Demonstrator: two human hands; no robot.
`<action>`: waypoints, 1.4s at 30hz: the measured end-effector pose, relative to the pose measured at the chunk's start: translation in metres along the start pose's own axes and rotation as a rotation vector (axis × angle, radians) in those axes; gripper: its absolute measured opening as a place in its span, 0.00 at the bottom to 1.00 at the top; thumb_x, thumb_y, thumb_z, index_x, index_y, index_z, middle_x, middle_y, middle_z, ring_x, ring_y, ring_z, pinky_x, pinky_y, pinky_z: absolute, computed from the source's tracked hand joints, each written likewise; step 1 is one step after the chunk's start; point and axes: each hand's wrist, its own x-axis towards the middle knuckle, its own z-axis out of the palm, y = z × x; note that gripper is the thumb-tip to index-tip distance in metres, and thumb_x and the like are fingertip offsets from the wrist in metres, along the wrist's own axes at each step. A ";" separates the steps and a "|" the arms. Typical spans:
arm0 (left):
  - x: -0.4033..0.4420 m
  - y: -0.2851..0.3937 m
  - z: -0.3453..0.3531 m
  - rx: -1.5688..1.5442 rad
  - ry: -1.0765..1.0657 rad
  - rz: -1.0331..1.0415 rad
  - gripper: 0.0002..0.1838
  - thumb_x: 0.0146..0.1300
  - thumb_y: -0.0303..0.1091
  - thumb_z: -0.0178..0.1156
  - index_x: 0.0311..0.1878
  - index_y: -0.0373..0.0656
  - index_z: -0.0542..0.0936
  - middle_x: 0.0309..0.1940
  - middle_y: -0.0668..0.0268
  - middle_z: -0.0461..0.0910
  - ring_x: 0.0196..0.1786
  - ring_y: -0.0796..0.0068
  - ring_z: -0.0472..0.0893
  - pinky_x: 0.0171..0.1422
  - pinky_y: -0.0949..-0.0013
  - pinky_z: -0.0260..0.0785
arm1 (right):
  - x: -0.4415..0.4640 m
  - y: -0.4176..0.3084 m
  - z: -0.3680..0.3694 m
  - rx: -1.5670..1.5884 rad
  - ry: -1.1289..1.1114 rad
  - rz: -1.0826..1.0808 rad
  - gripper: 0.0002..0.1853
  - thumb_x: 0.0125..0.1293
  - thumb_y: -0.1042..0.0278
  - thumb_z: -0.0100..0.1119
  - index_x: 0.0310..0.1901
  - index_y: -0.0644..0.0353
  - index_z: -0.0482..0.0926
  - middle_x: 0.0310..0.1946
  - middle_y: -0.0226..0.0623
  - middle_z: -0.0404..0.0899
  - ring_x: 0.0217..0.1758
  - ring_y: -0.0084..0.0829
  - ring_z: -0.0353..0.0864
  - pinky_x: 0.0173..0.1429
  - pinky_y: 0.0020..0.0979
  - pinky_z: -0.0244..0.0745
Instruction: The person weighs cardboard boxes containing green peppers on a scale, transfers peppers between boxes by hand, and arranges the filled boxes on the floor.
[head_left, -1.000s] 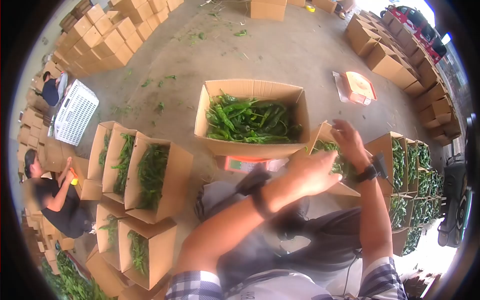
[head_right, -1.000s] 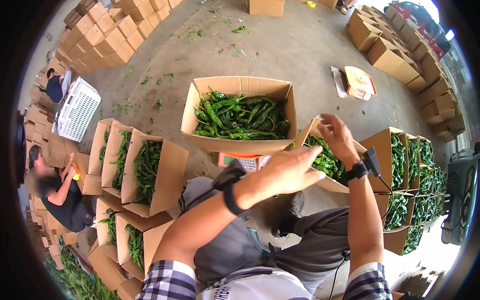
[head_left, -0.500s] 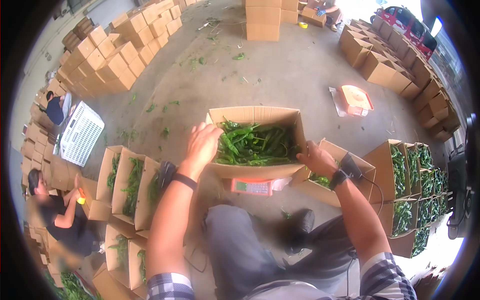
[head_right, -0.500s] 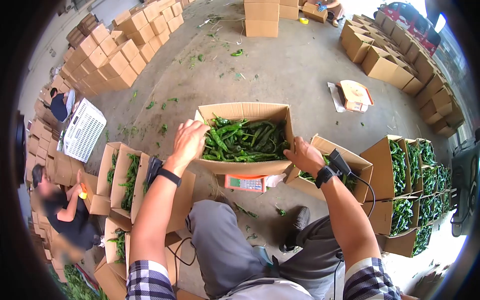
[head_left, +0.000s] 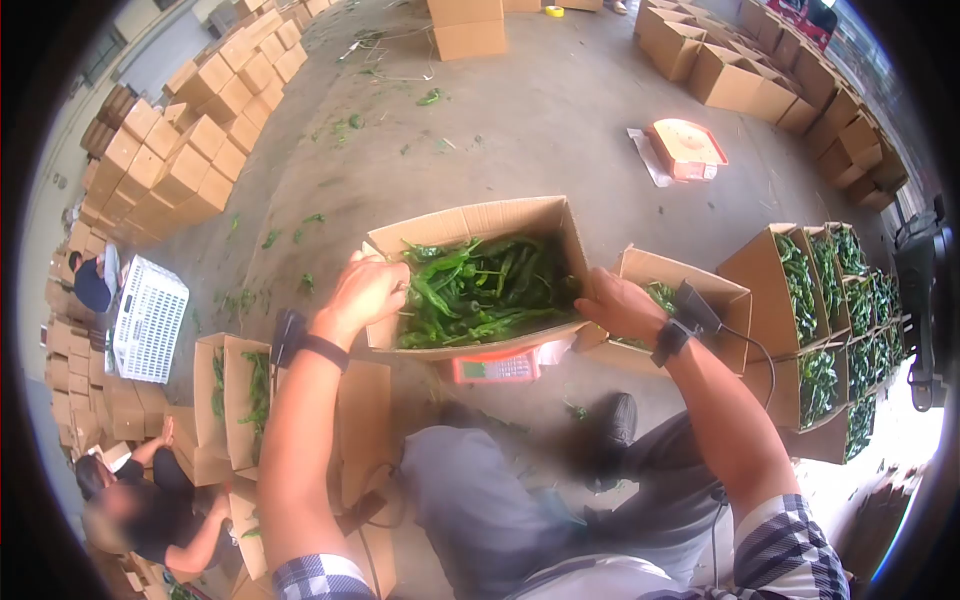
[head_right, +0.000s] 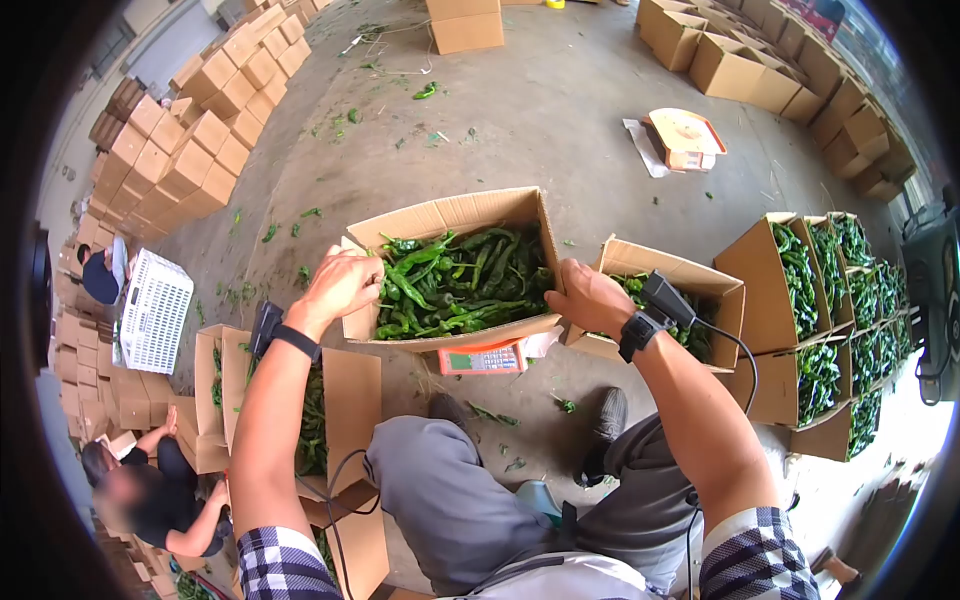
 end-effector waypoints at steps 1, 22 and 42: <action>0.000 0.004 -0.001 -0.056 0.049 0.012 0.06 0.58 0.33 0.67 0.37 0.45 0.83 0.30 0.58 0.84 0.41 0.55 0.84 0.54 0.52 0.70 | 0.000 0.002 0.002 -0.013 0.012 -0.023 0.24 0.74 0.51 0.63 0.48 0.69 0.71 0.44 0.61 0.83 0.50 0.63 0.86 0.54 0.55 0.81; -0.005 0.070 -0.030 -1.397 0.386 -0.451 0.01 0.76 0.33 0.58 0.45 0.51 0.76 0.42 0.69 0.84 0.25 0.88 0.68 0.29 0.79 0.63 | -0.007 -0.039 -0.008 -0.079 0.357 -0.062 0.29 0.68 0.55 0.70 0.63 0.64 0.76 0.60 0.54 0.82 0.59 0.55 0.86 0.58 0.53 0.83; -0.047 0.139 -0.020 -1.961 0.868 -0.398 0.03 0.82 0.36 0.58 0.51 0.50 0.76 0.33 0.74 0.69 0.26 0.84 0.64 0.29 0.75 0.59 | 0.031 -0.111 -0.005 0.385 0.336 -0.209 0.18 0.73 0.57 0.59 0.49 0.65 0.74 0.35 0.61 0.84 0.44 0.64 0.85 0.48 0.60 0.79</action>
